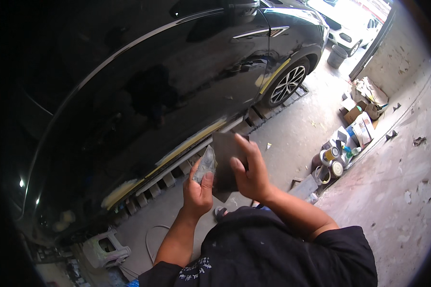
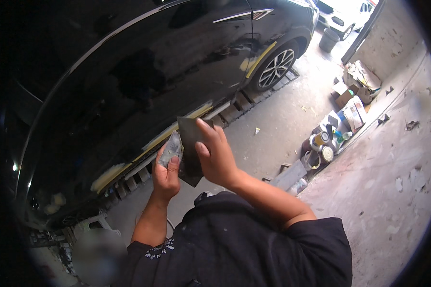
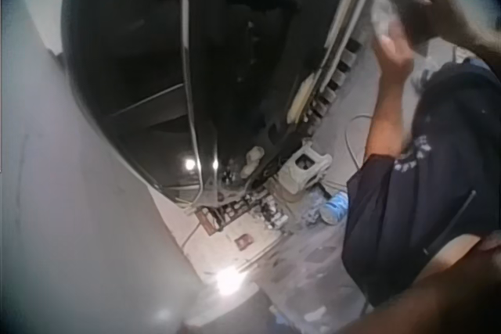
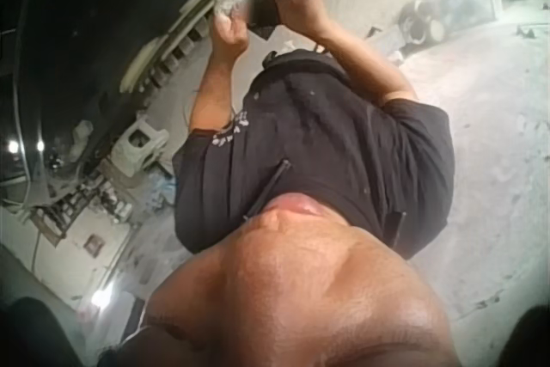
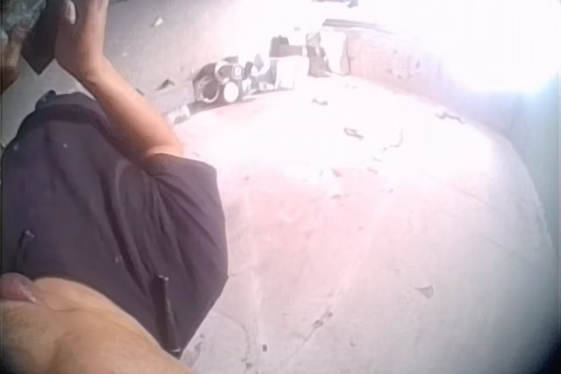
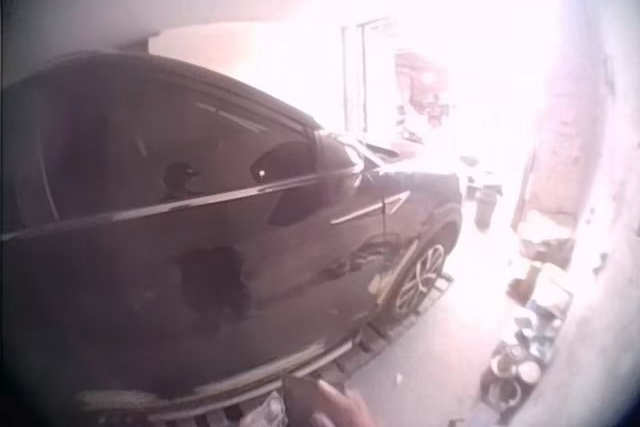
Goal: The person applies body filler to a black car's front bumper and side panel using a metal spreader. They repeatedly scoop filler from a container, spread it over taped-off areas, and smooth the surface. The person also uses a scraper to remove excess filler and transfers material between tools.
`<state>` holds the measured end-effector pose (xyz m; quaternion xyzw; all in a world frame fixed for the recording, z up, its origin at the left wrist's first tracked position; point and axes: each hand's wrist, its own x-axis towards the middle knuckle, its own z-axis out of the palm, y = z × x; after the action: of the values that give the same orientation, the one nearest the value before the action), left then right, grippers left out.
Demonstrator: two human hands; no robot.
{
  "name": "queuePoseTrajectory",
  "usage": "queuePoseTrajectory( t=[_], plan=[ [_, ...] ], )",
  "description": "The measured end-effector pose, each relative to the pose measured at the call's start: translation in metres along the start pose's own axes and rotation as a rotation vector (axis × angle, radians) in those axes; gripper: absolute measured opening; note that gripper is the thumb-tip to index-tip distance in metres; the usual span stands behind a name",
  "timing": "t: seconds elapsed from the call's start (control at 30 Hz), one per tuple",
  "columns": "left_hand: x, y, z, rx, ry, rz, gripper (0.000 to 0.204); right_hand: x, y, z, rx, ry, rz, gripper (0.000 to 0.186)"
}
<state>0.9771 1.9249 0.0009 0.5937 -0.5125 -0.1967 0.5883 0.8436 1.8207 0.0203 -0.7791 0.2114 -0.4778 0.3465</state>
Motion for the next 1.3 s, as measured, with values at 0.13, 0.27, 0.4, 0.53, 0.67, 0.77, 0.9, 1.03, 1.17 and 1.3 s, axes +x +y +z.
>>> queuePoseTrajectory(
  t=[0.13,0.27,0.4,0.53,0.67,0.77,0.9,1.03,1.17,1.3],
  plan=[
    [0.004,0.001,0.000,0.333,-0.081,0.204,0.039,-0.004,0.003,0.006,-0.044,0.054,-0.002,0.048],
    [0.005,-0.003,-0.010,0.137,-0.291,-0.177,0.036,0.019,-0.001,-0.002,0.019,-0.021,-0.066,0.050],
    [0.009,-0.004,-0.006,-0.138,-0.043,-0.139,0.037,-0.007,0.004,0.001,-0.030,-0.067,-0.089,0.053],
    [0.006,-0.005,-0.007,0.208,-0.280,-0.116,0.030,-0.011,0.007,0.007,-0.022,-0.066,-0.143,0.047],
    [0.010,-0.002,-0.016,0.151,-0.410,-0.133,0.028,0.002,0.007,0.006,-0.004,-0.180,-0.198,0.059],
    [0.013,0.000,-0.020,-0.053,-0.498,-0.257,0.028,0.009,0.009,0.001,0.032,-0.244,-0.203,0.059],
    [0.014,0.004,-0.018,-0.083,-0.314,-0.290,0.027,-0.004,0.010,0.001,0.002,-0.156,-0.124,0.051],
    [0.010,0.002,-0.014,0.032,-0.366,-0.252,0.027,-0.010,0.006,0.010,-0.055,-0.165,-0.095,0.051],
    [0.009,-0.008,-0.022,0.028,-0.523,-0.308,0.025,0.002,0.008,0.008,-0.027,-0.328,-0.131,0.051],
    [0.007,-0.016,-0.021,-0.180,-0.564,-0.416,0.025,0.011,0.014,0.002,0.038,-0.367,-0.130,0.051]
  ],
)
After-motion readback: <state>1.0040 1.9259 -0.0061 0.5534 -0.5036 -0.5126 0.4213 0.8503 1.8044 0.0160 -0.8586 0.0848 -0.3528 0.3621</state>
